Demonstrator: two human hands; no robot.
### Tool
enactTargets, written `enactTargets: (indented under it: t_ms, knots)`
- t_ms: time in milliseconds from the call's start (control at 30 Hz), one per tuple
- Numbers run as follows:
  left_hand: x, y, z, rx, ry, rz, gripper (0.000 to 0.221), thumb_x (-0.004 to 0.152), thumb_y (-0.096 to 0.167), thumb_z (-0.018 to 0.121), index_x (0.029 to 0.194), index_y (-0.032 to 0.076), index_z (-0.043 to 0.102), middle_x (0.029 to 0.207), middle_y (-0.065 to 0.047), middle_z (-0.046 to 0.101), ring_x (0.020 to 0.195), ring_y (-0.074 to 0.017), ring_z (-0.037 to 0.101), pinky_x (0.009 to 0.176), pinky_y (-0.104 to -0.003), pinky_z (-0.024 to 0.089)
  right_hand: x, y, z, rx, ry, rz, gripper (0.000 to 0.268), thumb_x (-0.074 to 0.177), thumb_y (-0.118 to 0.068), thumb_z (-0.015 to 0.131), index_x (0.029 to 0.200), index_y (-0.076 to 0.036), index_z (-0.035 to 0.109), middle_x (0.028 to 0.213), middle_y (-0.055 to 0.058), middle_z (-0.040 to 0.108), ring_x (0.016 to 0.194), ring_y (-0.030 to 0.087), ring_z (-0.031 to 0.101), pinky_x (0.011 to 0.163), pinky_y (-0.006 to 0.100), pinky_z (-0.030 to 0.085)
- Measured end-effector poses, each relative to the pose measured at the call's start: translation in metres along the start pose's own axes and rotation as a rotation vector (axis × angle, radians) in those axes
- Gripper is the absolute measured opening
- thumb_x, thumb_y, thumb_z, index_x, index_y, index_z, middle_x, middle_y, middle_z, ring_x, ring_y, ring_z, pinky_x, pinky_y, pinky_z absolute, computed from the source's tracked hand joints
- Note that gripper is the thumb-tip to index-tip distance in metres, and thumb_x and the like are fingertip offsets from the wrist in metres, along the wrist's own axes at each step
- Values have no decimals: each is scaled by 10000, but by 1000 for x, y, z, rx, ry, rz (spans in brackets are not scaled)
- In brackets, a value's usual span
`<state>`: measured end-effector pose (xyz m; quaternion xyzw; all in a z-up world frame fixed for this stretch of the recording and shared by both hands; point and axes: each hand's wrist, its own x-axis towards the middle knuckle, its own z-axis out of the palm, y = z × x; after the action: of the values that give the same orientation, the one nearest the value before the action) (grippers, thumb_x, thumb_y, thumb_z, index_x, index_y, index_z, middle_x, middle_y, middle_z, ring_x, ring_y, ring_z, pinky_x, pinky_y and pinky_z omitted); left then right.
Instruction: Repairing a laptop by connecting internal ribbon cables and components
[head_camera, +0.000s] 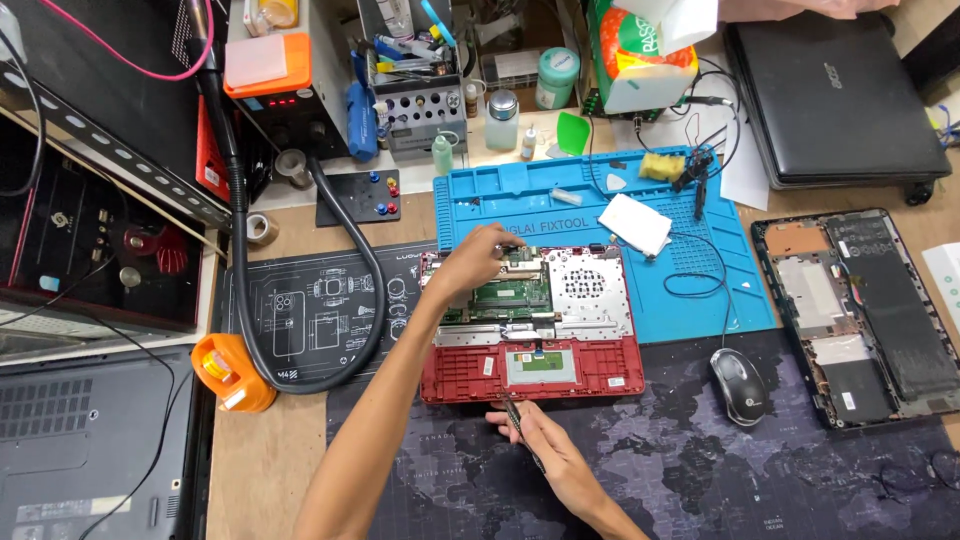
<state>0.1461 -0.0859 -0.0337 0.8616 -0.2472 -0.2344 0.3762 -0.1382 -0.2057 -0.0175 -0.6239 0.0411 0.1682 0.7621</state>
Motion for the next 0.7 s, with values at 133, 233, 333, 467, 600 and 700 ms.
enactTargets:
  t_ms: [133, 233, 333, 467, 600, 700]
  knots:
    - [-21, 6, -1, -94, 61, -21, 621, 846, -103, 362, 1341, 160, 629, 1302, -142, 639, 1207, -300, 507, 899, -408, 412, 3, 13, -4, 117, 39, 101, 469, 1030, -335, 422, 1318, -13, 604, 1322, 209, 728, 1264, 220, 678, 1140, 348, 511]
    - [-27, 4, 1, -49, 93, 32, 500, 933, -34, 368, 1329, 157, 604, 1193, -157, 661, 1197, -332, 478, 921, -441, 409, 5, -1, -4, 116, 72, 189, 408, 1027, -339, 426, 1178, -19, 630, 1302, 188, 735, 1274, 229, 701, 1139, 353, 535]
    - [-37, 7, 0, -62, 86, 62, 462, 960, -10, 384, 1362, 121, 570, 1341, -174, 649, 1436, -421, 356, 1253, -595, 85, 8, -6, -7, 71, 53, 214, 466, 1015, -386, 424, 1145, -22, 684, 1301, 173, 736, 1253, 260, 726, 1099, 383, 554]
    - [-45, -6, 3, 0, 123, 118, 503, 1036, 174, 463, 1537, 174, 436, 1389, -109, 614, 1176, -287, 459, 1023, -464, 347, 11, -11, -9, 109, 75, 232, 421, 1017, -396, 410, 1108, -51, 633, 1332, 209, 735, 1161, 284, 774, 1029, 367, 595]
    - [-67, -1, -6, -62, 258, 159, 521, 1037, 155, 500, 1550, 119, 420, 1583, -133, 473, 1472, -313, 396, 1198, -549, 300, 14, -26, -6, 130, 142, 296, 426, 1015, -392, 428, 1020, -38, 665, 1265, 220, 793, 1037, 291, 812, 927, 353, 629]
    - [-91, -4, -6, -134, 485, 110, 457, 1043, 187, 474, 1492, 108, 501, 1540, -142, 514, 1448, -284, 432, 1203, -531, 315, 14, -42, -7, 76, 149, 331, 521, 998, -412, 409, 1136, -3, 703, 1189, 221, 831, 1019, 317, 820, 915, 359, 633]
